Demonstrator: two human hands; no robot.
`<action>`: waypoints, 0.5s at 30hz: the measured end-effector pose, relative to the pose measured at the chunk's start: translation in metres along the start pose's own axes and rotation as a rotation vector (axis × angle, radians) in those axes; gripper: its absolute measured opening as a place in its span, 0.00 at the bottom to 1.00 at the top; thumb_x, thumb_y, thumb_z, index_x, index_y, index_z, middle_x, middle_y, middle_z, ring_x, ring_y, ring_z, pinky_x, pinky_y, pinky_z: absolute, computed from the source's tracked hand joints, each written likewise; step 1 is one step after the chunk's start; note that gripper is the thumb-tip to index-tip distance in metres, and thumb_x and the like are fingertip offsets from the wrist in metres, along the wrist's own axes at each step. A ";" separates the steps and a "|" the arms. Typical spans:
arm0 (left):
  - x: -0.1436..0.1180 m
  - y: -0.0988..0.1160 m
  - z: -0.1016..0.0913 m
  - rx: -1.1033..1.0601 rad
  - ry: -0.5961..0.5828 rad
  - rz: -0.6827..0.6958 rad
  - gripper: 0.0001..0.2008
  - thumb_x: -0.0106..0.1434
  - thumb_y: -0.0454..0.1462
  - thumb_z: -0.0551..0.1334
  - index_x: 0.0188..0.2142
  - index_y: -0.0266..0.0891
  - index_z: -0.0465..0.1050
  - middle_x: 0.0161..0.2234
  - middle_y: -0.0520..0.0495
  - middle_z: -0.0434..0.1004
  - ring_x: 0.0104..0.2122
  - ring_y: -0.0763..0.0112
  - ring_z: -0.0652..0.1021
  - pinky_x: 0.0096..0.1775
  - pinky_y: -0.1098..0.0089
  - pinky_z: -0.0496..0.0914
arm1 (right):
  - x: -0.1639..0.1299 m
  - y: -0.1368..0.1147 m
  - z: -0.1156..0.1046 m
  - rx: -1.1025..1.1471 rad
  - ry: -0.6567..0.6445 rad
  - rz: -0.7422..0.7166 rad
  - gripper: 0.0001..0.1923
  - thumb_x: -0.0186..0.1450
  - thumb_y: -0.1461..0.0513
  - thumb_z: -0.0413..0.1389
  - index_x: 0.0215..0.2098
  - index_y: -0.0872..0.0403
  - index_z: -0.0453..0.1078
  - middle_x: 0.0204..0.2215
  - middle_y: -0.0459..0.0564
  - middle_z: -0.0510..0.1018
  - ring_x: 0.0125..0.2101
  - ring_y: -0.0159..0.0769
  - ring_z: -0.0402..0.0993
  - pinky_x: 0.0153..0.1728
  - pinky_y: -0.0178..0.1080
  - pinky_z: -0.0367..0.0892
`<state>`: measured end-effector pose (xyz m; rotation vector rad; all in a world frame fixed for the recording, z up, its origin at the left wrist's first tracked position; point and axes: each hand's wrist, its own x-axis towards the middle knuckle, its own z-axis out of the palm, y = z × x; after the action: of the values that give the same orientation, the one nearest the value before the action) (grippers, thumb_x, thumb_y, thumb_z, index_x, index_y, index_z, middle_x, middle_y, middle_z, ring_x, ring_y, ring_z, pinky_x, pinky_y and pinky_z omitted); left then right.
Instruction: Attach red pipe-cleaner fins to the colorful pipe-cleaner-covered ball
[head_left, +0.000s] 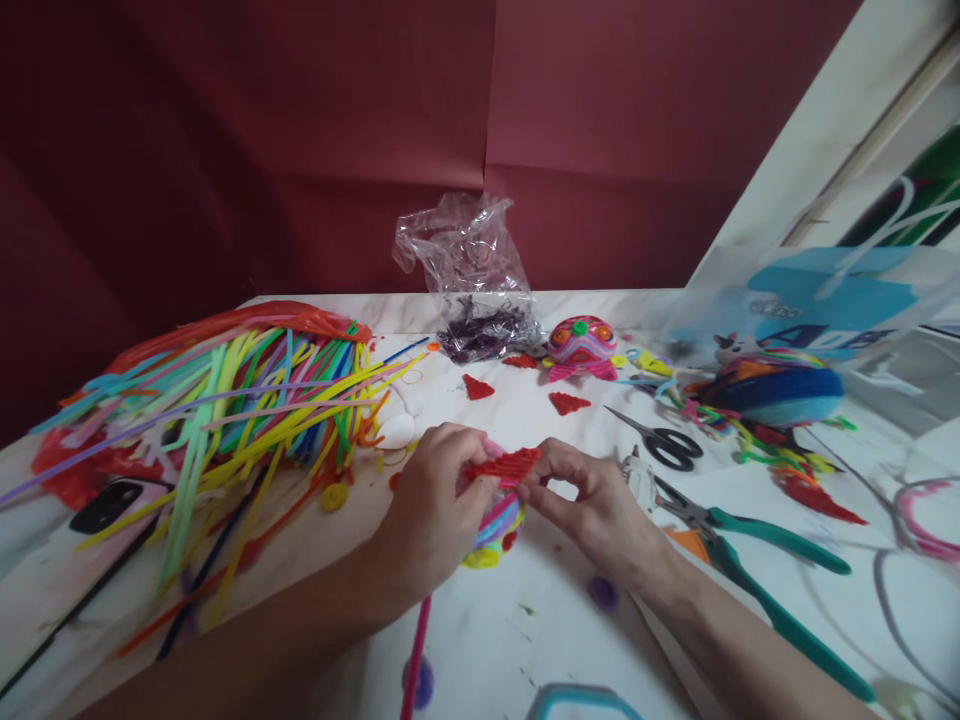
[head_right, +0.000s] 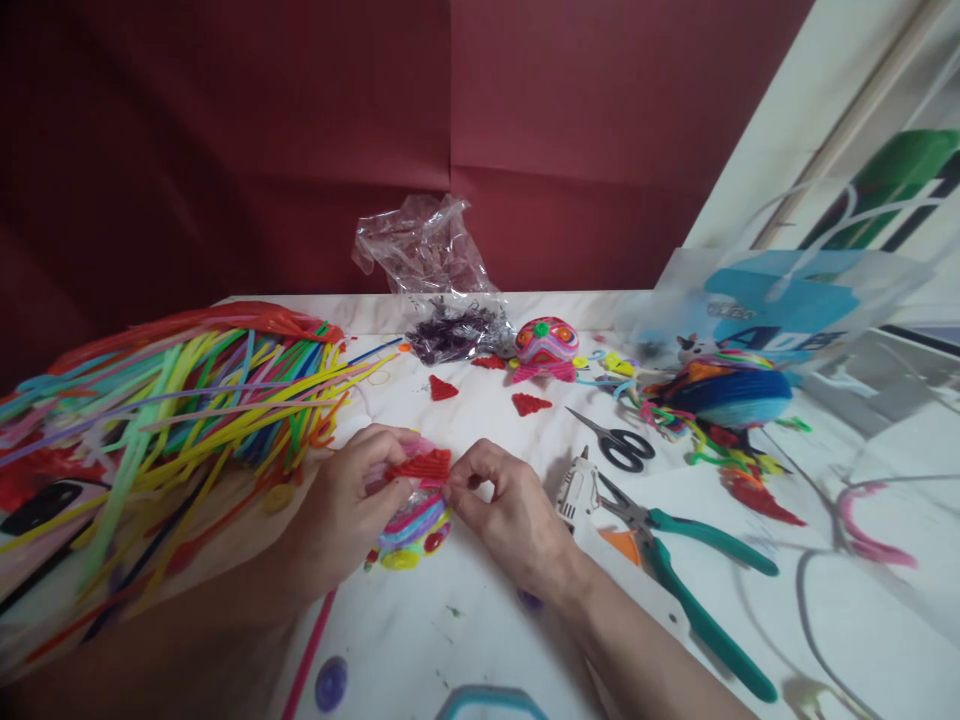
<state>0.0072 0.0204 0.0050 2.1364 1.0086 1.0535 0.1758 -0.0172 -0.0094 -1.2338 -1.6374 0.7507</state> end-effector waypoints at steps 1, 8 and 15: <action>0.000 0.000 0.000 -0.006 0.000 -0.005 0.08 0.53 0.26 0.56 0.25 0.40 0.61 0.37 0.47 0.72 0.40 0.66 0.75 0.40 0.63 0.72 | 0.000 0.001 0.000 0.018 -0.011 0.013 0.09 0.60 0.59 0.55 0.24 0.54 0.67 0.23 0.45 0.68 0.25 0.32 0.64 0.29 0.36 0.62; 0.005 0.002 -0.002 -0.030 0.006 -0.045 0.10 0.52 0.27 0.60 0.21 0.39 0.61 0.36 0.47 0.74 0.39 0.66 0.76 0.38 0.65 0.73 | -0.001 0.010 0.004 0.117 -0.008 0.068 0.09 0.61 0.58 0.55 0.28 0.54 0.63 0.24 0.45 0.70 0.26 0.33 0.64 0.28 0.36 0.63; 0.009 0.003 -0.006 -0.018 -0.015 -0.023 0.10 0.49 0.25 0.61 0.19 0.39 0.63 0.35 0.47 0.74 0.40 0.67 0.76 0.39 0.68 0.73 | 0.001 0.006 0.007 0.134 0.006 -0.001 0.08 0.61 0.59 0.55 0.28 0.53 0.63 0.24 0.43 0.68 0.26 0.32 0.64 0.29 0.36 0.63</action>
<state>0.0070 0.0270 0.0137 2.1102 1.0104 1.0310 0.1722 -0.0140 -0.0172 -1.1392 -1.5565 0.8410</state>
